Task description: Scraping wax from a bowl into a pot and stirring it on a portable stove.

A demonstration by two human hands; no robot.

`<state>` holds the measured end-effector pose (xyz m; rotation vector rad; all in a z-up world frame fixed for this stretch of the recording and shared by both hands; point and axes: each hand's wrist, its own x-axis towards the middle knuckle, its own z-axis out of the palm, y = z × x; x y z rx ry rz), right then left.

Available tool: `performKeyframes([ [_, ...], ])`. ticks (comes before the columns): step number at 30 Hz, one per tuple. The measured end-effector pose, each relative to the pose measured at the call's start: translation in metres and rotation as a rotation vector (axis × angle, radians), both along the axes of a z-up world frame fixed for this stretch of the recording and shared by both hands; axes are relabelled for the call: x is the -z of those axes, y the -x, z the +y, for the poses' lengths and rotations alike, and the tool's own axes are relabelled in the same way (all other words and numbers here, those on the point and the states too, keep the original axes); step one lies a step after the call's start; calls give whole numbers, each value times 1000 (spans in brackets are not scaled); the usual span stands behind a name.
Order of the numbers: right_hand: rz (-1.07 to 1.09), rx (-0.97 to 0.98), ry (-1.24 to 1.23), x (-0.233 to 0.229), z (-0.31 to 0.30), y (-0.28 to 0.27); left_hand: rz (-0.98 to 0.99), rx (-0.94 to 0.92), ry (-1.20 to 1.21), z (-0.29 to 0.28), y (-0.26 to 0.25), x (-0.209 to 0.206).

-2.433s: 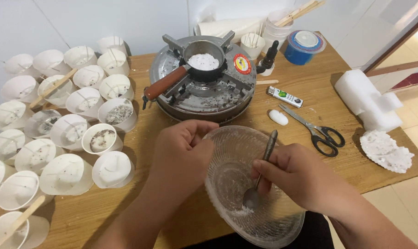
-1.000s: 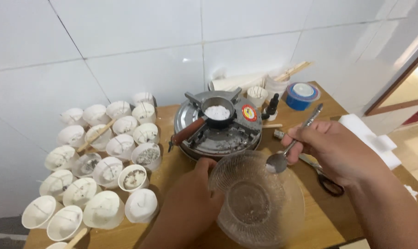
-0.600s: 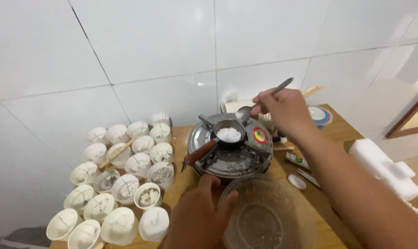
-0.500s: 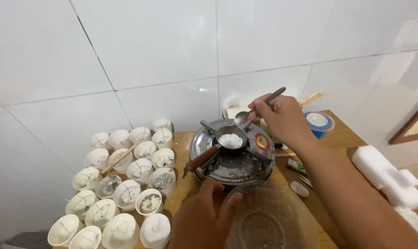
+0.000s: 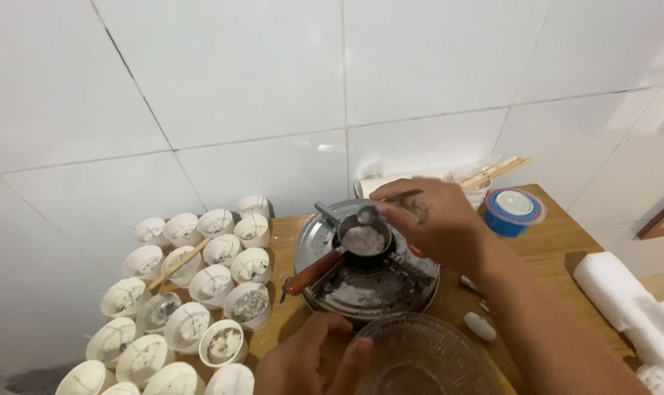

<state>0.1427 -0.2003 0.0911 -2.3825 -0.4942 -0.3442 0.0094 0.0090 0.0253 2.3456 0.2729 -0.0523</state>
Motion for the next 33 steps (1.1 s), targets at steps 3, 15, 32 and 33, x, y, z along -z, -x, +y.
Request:
performKeyframes([
  [3,39,74,-221,12,-4,-6,41,-37,-52,-5,-1,0],
  [15,275,196,-214,-38,-5,28,-853,276,28,4,-12,25],
  [32,-323,-257,196,-21,-48,28,-1284,375,-403,31,-40,-5],
  [33,-415,-273,247,-16,-48,26,-1245,430,-418,35,-38,-2],
])
